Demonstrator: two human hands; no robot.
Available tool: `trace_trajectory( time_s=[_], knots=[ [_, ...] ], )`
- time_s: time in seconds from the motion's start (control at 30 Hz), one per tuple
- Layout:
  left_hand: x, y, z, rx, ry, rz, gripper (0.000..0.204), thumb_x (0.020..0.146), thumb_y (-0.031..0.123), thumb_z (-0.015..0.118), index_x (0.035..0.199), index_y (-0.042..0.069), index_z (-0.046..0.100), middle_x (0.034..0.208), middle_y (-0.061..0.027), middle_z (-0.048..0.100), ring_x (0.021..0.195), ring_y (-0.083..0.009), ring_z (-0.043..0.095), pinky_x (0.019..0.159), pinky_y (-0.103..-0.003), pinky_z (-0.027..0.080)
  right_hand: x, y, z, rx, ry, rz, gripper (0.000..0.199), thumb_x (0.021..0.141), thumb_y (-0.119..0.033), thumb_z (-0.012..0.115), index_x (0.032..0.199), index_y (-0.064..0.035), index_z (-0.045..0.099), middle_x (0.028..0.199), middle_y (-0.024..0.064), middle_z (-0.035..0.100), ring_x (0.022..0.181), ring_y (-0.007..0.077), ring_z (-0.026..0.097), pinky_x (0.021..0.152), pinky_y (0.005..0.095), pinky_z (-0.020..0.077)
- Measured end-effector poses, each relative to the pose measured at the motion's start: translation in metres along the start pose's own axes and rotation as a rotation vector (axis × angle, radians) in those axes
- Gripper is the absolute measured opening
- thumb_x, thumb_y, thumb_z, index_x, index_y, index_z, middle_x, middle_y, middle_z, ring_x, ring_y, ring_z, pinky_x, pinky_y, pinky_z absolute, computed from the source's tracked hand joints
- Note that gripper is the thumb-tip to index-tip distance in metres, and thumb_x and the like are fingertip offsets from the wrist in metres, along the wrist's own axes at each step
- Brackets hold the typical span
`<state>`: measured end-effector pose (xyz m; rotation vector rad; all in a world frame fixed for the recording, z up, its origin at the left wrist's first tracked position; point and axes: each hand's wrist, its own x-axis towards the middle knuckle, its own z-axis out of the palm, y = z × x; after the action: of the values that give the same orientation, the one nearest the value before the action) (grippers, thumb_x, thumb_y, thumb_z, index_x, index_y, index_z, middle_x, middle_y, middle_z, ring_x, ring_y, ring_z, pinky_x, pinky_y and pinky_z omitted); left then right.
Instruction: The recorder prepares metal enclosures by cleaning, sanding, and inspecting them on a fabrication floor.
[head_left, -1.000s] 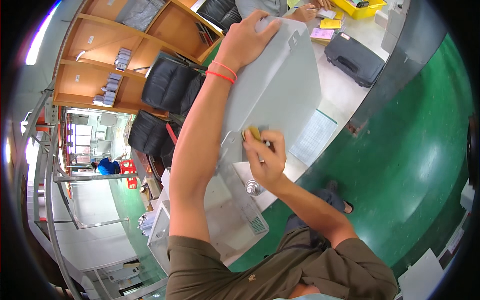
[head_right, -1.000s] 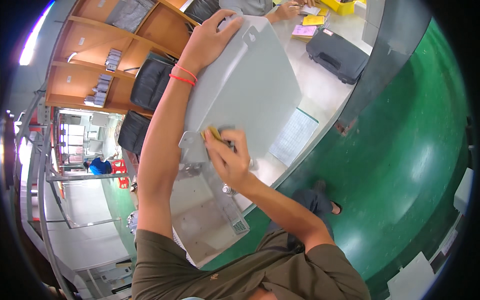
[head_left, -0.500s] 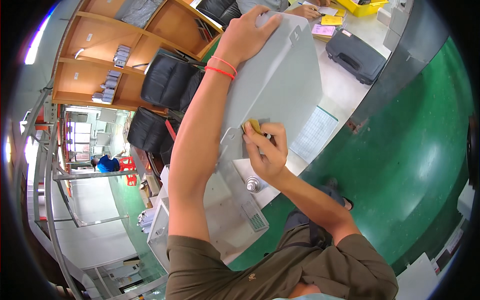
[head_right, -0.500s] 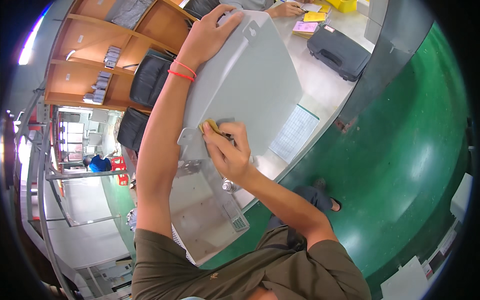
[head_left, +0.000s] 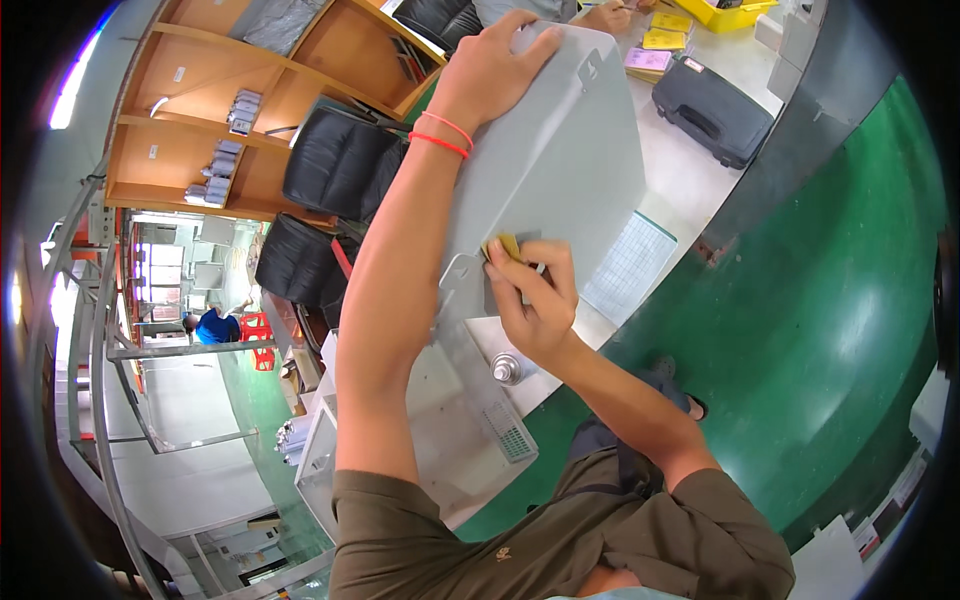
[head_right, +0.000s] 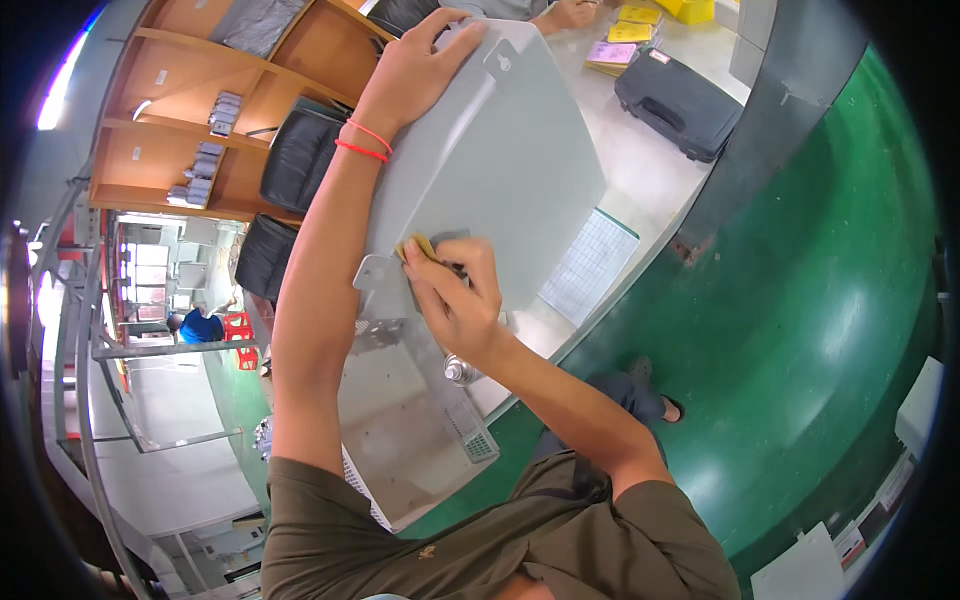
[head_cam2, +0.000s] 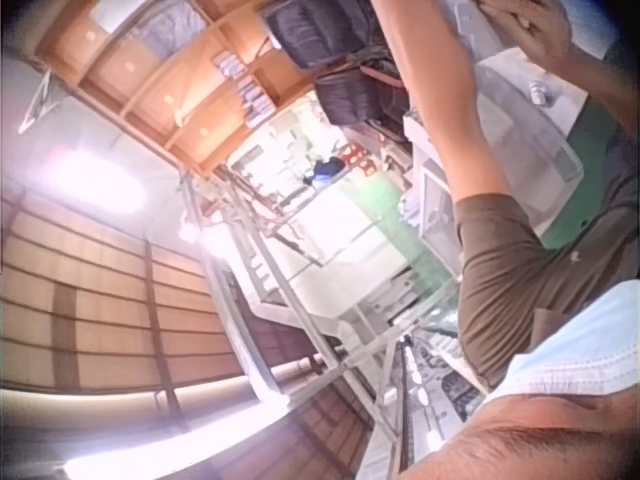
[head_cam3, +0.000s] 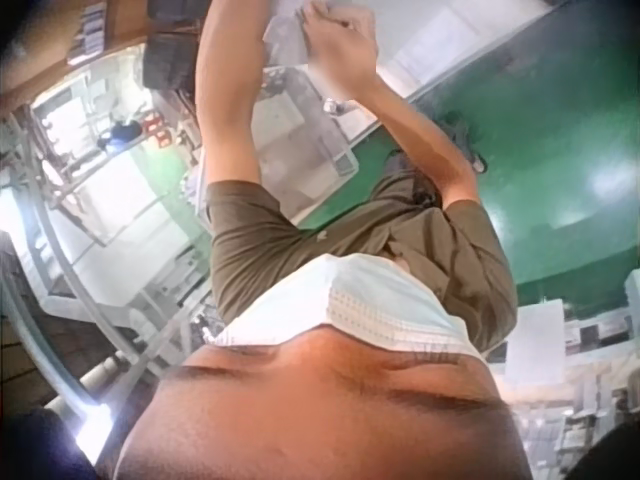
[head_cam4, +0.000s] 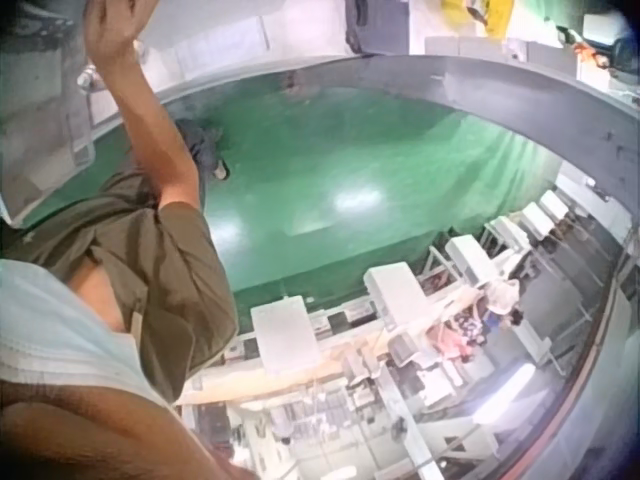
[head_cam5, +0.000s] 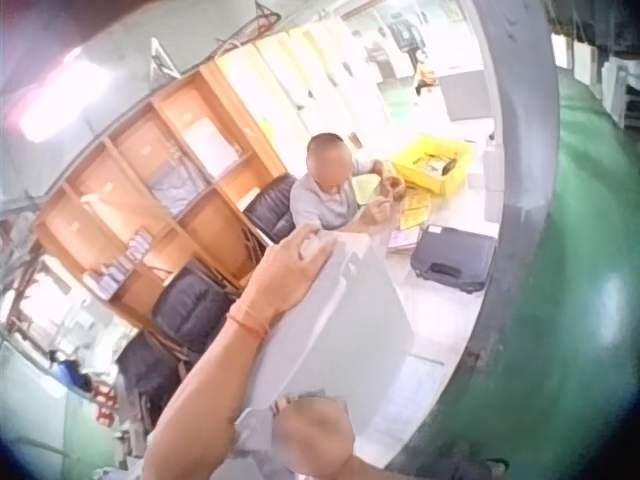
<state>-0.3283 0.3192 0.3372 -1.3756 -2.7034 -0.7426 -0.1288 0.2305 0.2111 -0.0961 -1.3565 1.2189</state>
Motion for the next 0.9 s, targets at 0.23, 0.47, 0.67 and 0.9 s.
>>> trace_trajectory(
  time_s=[0.23,0.47,0.67,0.9],
  knots=[
    [0.001,-0.002,0.001,0.039,0.026,0.029,0.063,0.095,0.061,0.058,0.136,0.014,0.064,0.112,-0.0271,0.074,0.108,-0.0442,0.071,0.097,-0.045,0.055,-0.006,0.000,-0.006,-0.001,-0.040,0.015,0.038,0.077,0.014,0.080,0.112,0.0004,0.076,0.098,0.0077,0.054,0.082,0.0206,0.049,0.058,0.0295,0.0384],
    [0.000,-0.002,0.001,0.020,0.027,0.020,0.063,0.095,0.060,0.059,0.135,0.012,0.065,0.110,-0.0284,0.074,0.108,-0.0452,0.070,0.097,-0.045,0.055,-0.008,-0.003,-0.006,-0.012,-0.043,0.013,0.040,0.076,0.013,0.080,0.113,-0.0003,0.076,0.098,0.0079,0.054,0.082,0.0214,0.049,0.060,0.0303,0.0385],
    [0.003,0.000,-0.001,0.015,0.037,0.033,0.063,0.094,0.061,0.059,0.134,0.012,0.065,0.109,-0.0274,0.074,0.107,-0.0449,0.070,0.098,-0.045,0.055,-0.004,0.000,-0.005,-0.012,-0.030,0.022,0.037,0.076,0.012,0.081,0.111,0.0001,0.077,0.097,0.0075,0.054,0.082,0.0217,0.049,0.062,0.0308,0.0396],
    [-0.002,-0.006,0.003,0.037,0.021,0.022,0.058,0.098,0.058,0.057,0.135,0.013,0.064,0.113,-0.0246,0.074,0.105,-0.0402,0.072,0.097,-0.043,0.054,-0.001,-0.004,-0.005,-0.010,-0.031,0.031,0.036,0.076,0.012,0.081,0.109,-0.0007,0.077,0.096,0.0076,0.055,0.083,0.0216,0.050,0.061,0.0309,0.0398]
  ],
)
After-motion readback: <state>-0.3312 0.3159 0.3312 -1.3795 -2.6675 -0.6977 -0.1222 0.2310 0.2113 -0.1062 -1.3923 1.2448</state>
